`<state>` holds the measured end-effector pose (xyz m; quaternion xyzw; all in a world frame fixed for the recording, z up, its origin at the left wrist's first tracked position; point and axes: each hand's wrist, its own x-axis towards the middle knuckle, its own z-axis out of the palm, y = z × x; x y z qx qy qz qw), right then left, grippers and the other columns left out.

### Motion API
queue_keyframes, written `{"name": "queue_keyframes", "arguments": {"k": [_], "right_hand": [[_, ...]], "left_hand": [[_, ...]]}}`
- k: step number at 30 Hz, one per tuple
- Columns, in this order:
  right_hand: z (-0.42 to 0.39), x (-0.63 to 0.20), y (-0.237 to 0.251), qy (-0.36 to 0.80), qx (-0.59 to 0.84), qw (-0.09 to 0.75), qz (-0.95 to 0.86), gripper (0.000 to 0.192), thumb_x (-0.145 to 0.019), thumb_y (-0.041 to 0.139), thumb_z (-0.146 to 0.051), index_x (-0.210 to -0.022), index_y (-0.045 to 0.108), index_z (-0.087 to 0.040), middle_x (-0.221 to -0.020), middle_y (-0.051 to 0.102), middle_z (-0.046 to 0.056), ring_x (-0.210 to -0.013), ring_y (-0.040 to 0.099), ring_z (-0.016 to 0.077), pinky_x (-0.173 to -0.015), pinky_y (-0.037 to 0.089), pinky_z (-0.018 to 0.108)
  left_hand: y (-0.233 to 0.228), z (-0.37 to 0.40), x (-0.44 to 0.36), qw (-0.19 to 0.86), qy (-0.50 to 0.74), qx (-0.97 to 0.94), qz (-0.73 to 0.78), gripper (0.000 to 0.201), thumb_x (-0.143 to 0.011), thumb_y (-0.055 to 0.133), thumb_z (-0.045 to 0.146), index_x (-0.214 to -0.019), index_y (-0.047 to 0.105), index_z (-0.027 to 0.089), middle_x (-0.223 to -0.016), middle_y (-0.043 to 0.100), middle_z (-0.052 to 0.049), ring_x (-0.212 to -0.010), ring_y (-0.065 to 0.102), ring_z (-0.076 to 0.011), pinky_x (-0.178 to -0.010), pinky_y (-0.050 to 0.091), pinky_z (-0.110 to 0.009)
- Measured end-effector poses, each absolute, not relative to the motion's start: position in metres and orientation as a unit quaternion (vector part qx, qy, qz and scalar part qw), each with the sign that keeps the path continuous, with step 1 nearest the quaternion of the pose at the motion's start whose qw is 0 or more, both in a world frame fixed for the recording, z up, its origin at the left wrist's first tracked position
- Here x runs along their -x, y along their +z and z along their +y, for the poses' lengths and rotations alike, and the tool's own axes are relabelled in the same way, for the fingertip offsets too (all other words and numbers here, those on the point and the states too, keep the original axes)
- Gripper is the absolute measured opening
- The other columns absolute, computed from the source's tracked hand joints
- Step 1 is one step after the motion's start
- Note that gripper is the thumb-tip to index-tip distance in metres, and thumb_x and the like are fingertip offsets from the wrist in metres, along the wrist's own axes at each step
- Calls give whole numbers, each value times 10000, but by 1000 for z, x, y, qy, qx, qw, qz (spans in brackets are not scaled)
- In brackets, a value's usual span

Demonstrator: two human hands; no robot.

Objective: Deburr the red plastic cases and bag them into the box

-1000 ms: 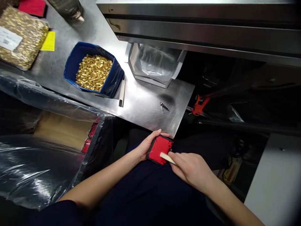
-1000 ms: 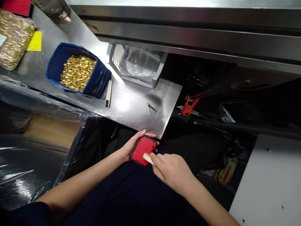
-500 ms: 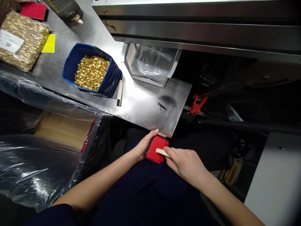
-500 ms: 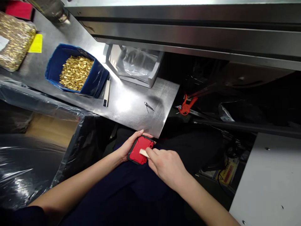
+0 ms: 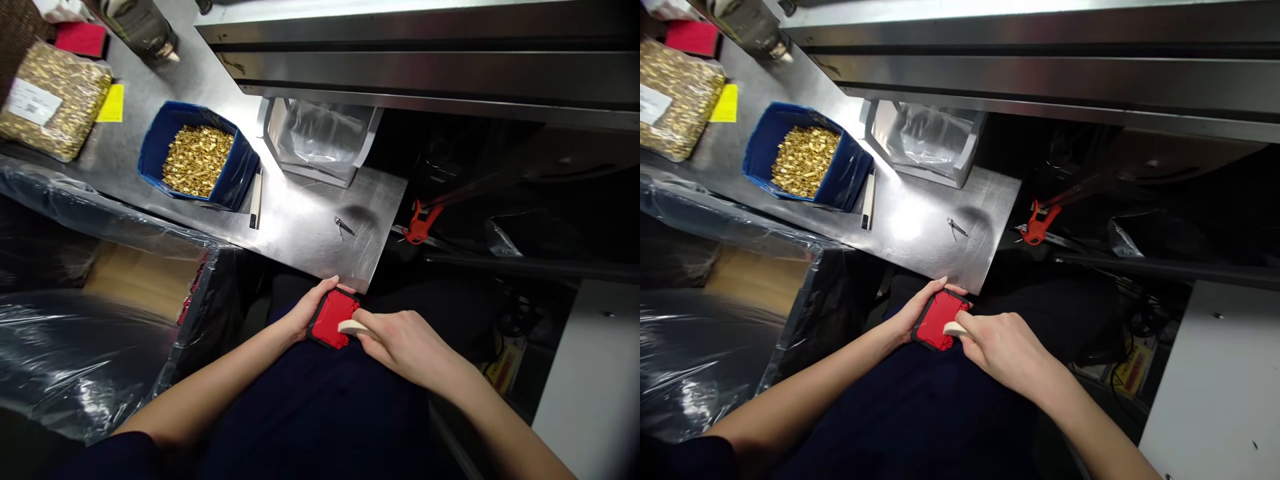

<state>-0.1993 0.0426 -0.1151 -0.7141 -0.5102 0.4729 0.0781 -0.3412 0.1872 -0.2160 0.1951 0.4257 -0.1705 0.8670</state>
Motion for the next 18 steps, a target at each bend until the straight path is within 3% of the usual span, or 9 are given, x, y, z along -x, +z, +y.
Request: {"name": "queue_keyframes", "arguments": {"k": [7,11,15,18], "right_hand": [[45,193,-119,482,711,99,-503,220,-1015,509,-279,-1155,657,-364,-785,708,-59,-661,664,163,-604,316,258],[46,194,-120,473,712,85,-512,241,-999,513,-259,-1161,666,-349,-793,715,-41,-671,666,182,-615,320,265],[47,194,-119,481,715,88,-500,195,-1006,510,-284,-1113,665,-335,-764,701,-47,-650,654,174,-604,311,261],[47,194,-118,484,718,93,-492,212,-1005,508,-266,-1126,663,-345,-812,723,-48,-678,669,172,-613,318,257]], "left_hand": [[-214,187,340,857,-162,-212,441,511,-888,637,603,-1032,760,128,-839,770,-102,-689,689,-195,-654,539,-278],[-214,187,340,866,-168,-192,431,517,-877,639,611,-1034,757,133,-910,780,-126,-787,717,-237,-715,557,-310],[-215,187,340,860,-161,-206,439,517,-882,638,609,-1024,764,128,-818,761,-98,-690,681,-200,-665,533,-285],[-215,187,340,862,-163,-204,435,523,-873,644,615,-1020,764,128,-842,765,-110,-727,698,-220,-680,537,-295]]}}
